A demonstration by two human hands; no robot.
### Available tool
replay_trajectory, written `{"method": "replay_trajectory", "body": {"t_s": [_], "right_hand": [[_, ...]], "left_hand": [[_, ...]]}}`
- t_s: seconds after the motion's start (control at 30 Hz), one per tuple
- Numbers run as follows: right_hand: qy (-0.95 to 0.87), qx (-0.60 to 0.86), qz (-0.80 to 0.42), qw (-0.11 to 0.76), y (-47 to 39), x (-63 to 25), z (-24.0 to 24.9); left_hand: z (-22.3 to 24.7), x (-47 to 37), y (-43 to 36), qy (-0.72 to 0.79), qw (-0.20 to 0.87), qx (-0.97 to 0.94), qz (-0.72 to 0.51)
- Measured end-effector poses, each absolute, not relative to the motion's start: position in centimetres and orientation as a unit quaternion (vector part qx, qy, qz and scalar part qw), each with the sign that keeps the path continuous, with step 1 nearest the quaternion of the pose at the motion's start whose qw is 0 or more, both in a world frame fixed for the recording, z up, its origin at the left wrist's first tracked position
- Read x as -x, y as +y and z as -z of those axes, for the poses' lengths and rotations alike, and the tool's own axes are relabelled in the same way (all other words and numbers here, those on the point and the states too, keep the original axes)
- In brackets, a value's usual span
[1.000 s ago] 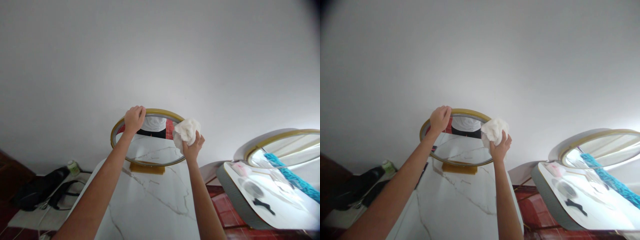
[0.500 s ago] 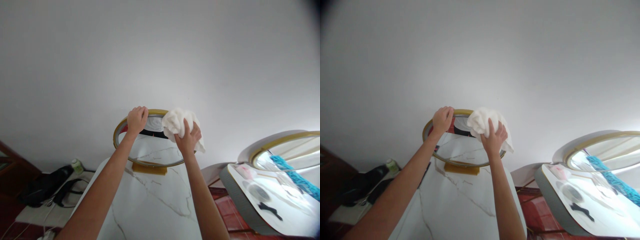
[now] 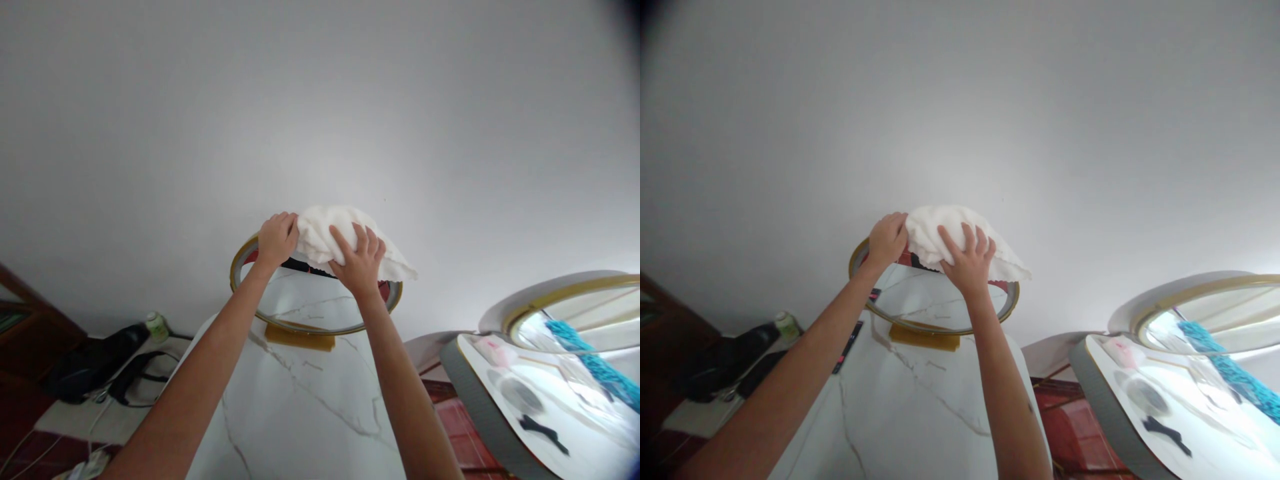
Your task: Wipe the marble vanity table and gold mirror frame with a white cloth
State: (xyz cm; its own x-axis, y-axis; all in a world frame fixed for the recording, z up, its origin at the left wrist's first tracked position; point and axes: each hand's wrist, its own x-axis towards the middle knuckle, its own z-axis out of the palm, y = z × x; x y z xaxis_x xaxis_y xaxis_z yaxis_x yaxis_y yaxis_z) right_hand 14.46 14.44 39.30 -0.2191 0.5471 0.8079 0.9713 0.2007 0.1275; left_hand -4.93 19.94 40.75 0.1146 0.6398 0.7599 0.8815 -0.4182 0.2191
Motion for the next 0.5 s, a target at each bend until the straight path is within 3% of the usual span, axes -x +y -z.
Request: {"method": "replay_trajectory", "body": {"t_s": [0.5], "right_hand": [[-0.625, 0.588, 0.290, 0.423, 14.1, -19.5, -35.4]], "left_hand": [[-41.1, 4.7, 20.1, -0.517, 0.155, 0.727, 0.425]]}}
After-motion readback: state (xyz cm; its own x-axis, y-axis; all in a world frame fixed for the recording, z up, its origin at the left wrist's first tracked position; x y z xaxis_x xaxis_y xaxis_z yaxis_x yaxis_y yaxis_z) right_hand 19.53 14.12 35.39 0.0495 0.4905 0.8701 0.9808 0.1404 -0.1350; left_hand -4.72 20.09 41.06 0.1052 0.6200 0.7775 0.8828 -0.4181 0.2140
